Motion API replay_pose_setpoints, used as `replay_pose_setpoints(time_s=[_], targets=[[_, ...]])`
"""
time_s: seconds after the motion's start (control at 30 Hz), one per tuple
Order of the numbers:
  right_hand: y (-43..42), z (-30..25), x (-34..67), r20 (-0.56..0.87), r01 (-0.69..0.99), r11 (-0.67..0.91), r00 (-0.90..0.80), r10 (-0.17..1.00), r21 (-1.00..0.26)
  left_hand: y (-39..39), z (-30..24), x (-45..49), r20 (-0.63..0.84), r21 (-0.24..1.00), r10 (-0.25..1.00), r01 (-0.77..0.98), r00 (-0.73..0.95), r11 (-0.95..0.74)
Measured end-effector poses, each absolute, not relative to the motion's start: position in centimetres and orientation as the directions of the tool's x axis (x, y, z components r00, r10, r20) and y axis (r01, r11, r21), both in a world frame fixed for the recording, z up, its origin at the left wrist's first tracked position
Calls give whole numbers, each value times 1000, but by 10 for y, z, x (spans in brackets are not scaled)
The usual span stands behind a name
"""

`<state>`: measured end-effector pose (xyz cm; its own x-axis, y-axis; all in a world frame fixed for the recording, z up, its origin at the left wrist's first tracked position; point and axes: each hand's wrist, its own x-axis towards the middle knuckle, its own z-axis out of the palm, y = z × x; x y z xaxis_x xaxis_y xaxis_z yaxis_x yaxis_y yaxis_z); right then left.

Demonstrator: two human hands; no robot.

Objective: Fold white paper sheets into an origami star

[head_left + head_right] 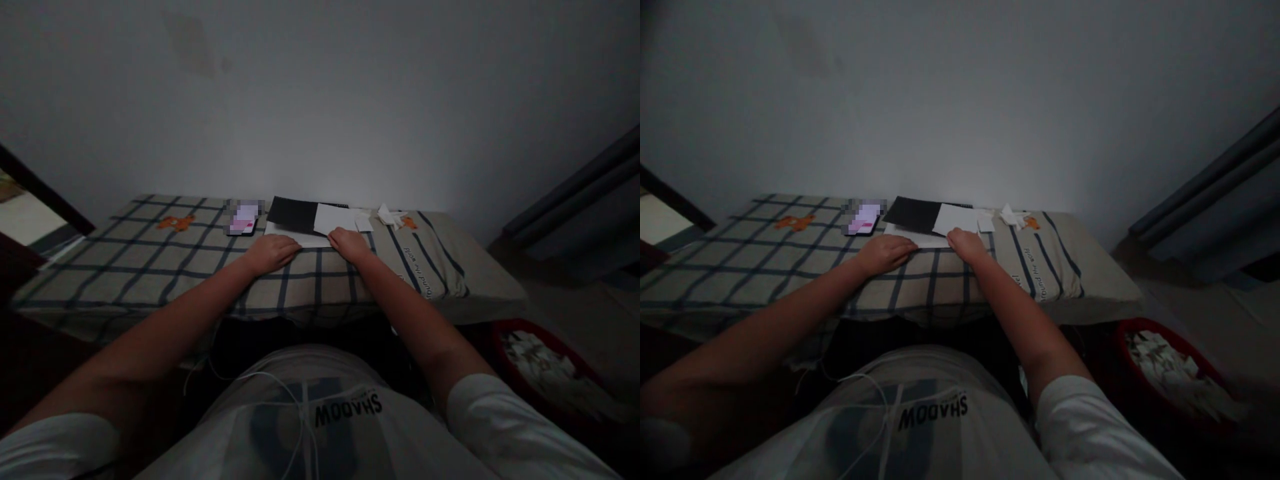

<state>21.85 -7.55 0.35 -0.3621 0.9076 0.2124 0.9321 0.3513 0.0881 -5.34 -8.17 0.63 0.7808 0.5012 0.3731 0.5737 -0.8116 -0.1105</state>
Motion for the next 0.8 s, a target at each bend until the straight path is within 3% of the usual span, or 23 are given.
replay_pose_setpoints(time_s=[0.13,0.4,0.6,0.7,0.8], targets=[[-77,7,216,147,910,392,-410,900,138,-78,13,-58,439,-117,440,536,783,-836],[-74,10,220,84,836,500,-528,845,224,-49,2,-61,321,41,641,666,698,-745],[-73,11,231,67,794,566,-591,804,222,-47,-5,-69,318,104,648,654,692,-749],[-70,10,236,155,825,557,-565,811,97,-49,-2,-69,311,130,645,641,698,-756],[-63,9,238,320,867,468,-400,859,-171,-49,8,-68,266,168,656,636,707,-753]])
